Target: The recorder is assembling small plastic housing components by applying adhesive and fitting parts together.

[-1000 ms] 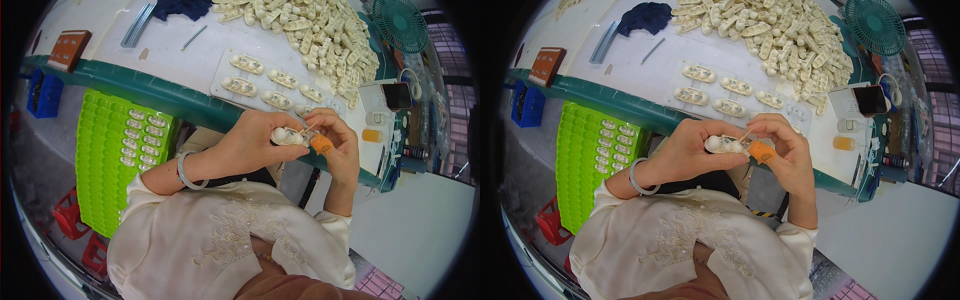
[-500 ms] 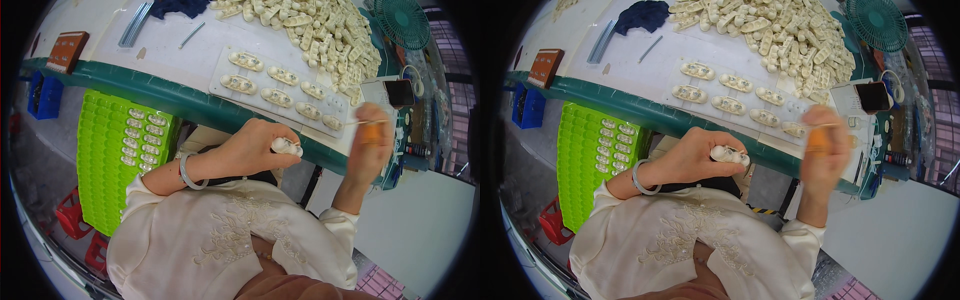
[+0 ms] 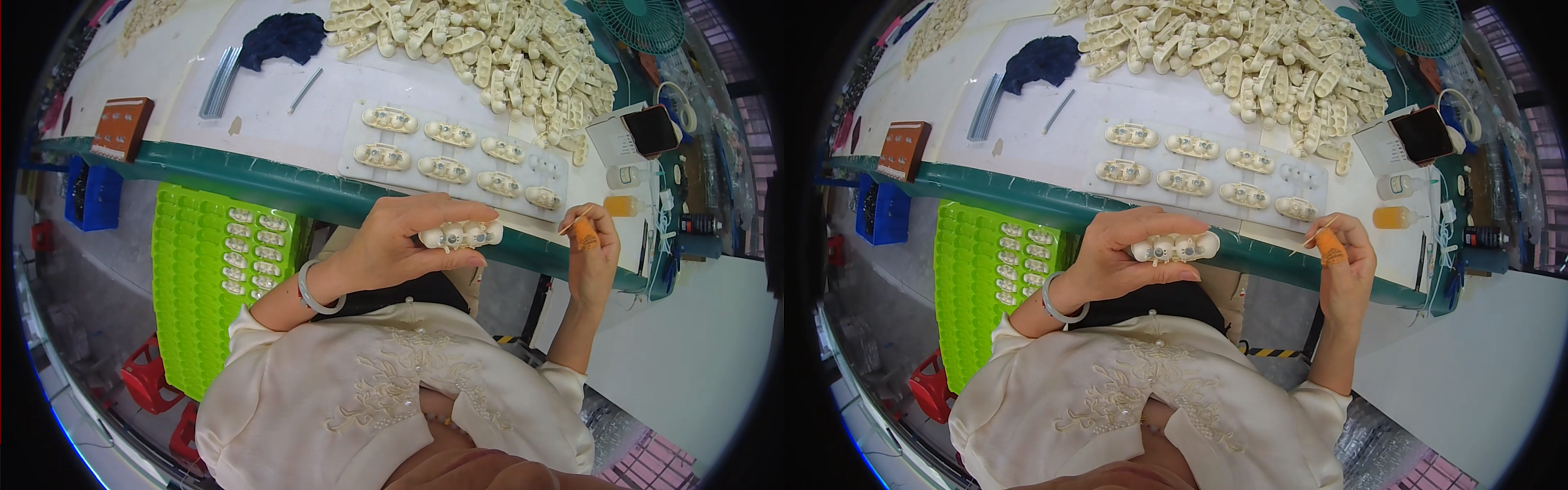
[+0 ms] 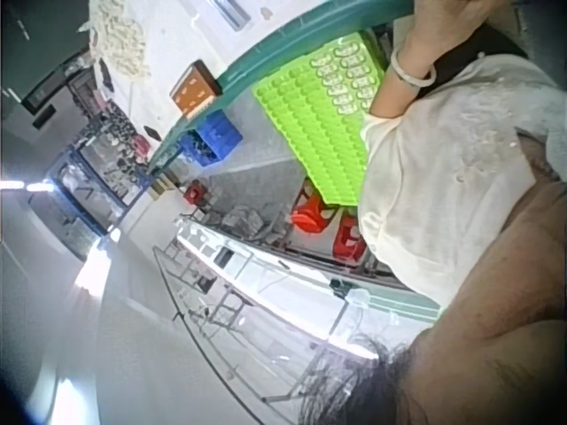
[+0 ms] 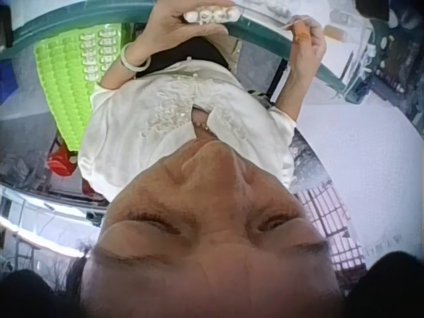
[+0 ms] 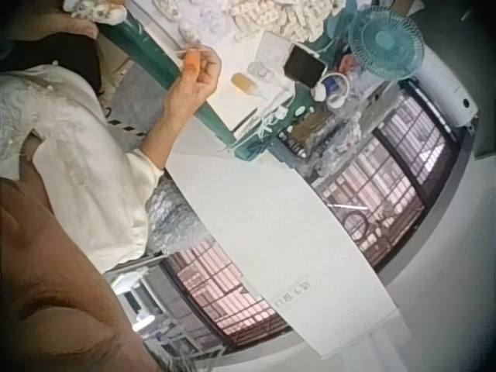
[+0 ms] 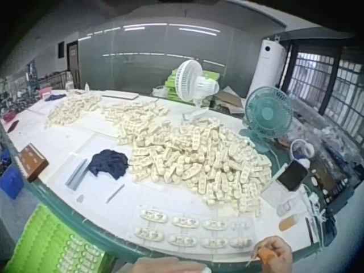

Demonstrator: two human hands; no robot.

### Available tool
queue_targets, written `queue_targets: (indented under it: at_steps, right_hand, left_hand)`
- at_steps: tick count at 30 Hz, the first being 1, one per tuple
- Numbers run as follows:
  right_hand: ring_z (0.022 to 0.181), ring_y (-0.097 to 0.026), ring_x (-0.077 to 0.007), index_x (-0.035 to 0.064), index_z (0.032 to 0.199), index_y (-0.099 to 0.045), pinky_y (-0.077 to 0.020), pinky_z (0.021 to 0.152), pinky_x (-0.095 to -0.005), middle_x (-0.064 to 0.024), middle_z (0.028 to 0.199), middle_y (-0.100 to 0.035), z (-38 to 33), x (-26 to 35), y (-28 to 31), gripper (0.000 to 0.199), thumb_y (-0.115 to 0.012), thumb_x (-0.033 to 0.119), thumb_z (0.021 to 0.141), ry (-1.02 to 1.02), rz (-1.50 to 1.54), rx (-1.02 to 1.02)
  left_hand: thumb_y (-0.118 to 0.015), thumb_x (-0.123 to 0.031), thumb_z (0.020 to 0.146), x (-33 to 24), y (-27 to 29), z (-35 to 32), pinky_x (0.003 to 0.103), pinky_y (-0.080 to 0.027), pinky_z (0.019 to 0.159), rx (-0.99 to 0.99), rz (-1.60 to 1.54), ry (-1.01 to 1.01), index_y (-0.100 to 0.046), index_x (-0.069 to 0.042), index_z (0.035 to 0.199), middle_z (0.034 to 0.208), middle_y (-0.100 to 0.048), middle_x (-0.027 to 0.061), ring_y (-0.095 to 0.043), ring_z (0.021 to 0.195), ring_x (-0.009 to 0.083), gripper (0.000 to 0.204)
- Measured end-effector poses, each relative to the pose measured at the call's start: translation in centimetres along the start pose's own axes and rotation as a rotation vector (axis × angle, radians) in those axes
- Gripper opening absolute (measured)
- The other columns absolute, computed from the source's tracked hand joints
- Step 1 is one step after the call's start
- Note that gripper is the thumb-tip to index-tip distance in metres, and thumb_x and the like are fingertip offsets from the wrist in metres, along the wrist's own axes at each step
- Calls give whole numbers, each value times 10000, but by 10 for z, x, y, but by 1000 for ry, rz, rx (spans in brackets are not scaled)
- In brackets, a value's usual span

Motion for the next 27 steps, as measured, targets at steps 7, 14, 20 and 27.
queue_targets:
  at_steps: [7, 14, 20, 27]
  right_hand:
    - [788, -528, -124, 10, 1086, -444, -428, 707, -238, -86, 869, -575, -11, -14, 3, 264, -538, 63, 845, -108, 23, -36]
    - [770, -529, -130, 38, 1093, -384, -432, 697, -244, -97, 868, -579, -20, -24, 11, 290, -540, 28, 849, -126, 28, -79]
    - [741, -527, -117, 50, 1054, -395, -426, 674, -221, -84, 855, -582, -34, -35, 34, 252, -551, 56, 856, -155, -1, -159]
    - [717, -524, -105, 44, 1012, -411, -425, 663, -213, -90, 850, -599, -53, -41, 89, 192, -531, 39, 863, -115, -116, -305]
  left_hand:
    - [-782, -147, 652, -4, -3, 3, 233, -448, 608, 33, 68, 27, -630, -70, 1060, 815, -647, 54, -577, 676, 136, 442]
    - [-783, -143, 649, -5, -6, 4, 232, -447, 616, 20, 77, -1, -627, -71, 1075, 815, -649, 52, -576, 677, 131, 459]
    - [-773, -148, 665, -5, -10, 6, 237, -455, 673, 41, -35, 51, -613, -59, 1091, 888, -653, 72, -594, 755, 132, 464]
    - [-763, -164, 683, 3, -20, 6, 240, -458, 713, 86, -149, 146, -603, -53, 1098, 934, -653, 78, -593, 803, 114, 459]
Point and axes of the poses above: each hand's wrist, its own z-axis towards the middle knuckle, its own y-axis out of the back of the hand, x = y × z, the point moved 7 cm from there along z, towards the middle knuckle
